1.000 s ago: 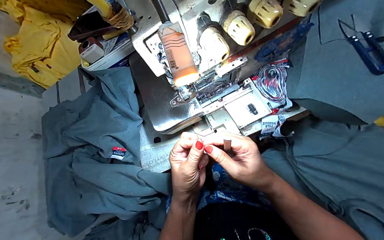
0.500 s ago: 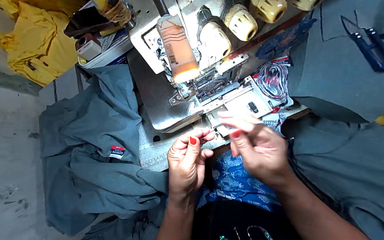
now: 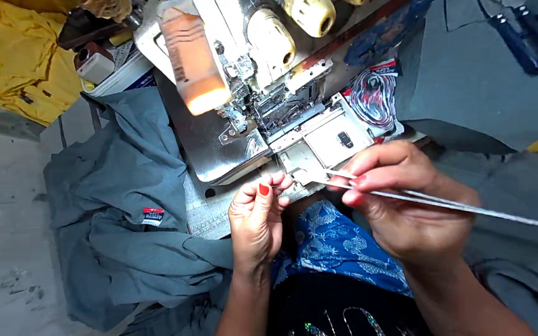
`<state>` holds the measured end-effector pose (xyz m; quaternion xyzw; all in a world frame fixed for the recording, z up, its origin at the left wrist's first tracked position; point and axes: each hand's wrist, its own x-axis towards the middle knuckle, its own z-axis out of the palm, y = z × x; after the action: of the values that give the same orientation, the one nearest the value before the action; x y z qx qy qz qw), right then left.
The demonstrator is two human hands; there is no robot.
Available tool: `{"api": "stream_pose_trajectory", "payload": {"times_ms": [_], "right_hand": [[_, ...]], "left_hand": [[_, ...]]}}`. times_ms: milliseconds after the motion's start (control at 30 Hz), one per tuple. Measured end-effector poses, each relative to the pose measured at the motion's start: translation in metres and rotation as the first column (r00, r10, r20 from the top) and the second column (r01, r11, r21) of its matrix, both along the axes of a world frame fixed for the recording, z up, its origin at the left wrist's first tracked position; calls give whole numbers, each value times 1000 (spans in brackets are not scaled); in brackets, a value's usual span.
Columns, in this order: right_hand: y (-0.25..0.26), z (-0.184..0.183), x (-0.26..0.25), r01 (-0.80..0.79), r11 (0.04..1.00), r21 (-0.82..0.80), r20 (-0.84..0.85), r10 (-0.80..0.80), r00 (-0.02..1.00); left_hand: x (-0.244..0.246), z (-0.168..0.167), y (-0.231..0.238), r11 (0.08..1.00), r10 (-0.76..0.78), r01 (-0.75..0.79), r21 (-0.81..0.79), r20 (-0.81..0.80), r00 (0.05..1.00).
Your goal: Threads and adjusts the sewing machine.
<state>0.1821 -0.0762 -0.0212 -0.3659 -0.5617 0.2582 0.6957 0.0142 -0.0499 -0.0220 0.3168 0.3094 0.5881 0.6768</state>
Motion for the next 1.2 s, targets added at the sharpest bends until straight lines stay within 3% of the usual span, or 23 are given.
{"api": "stream_pose_trajectory", "payload": {"times_ms": [200, 433, 1033, 1100, 1133, 1200], "right_hand": [[-14, -8, -16, -52, 998, 25, 126, 49, 991], [-15, -14, -23, 9, 993, 120, 295, -45, 954], [-13, -15, -29, 27, 987, 161, 284, -73, 956], [-10, -14, -24, 77, 980, 186, 257, -124, 958], [-8, -14, -20, 114, 974, 195, 257, -163, 953], [5, -11, -8, 206, 957, 205, 271, -257, 928]], "left_hand": [[4, 0, 4, 986, 40, -10, -163, 185, 982], [6, 1, 4, 985, 65, -24, -172, 238, 969], [1, -2, 2, 986, 17, 39, -164, 329, 944], [0, -5, 2, 995, 9, 18, -100, 268, 963], [-1, -5, 2, 1000, 24, -21, -22, 156, 987], [-6, -7, 2, 956, 126, -75, 283, -168, 978]]}}
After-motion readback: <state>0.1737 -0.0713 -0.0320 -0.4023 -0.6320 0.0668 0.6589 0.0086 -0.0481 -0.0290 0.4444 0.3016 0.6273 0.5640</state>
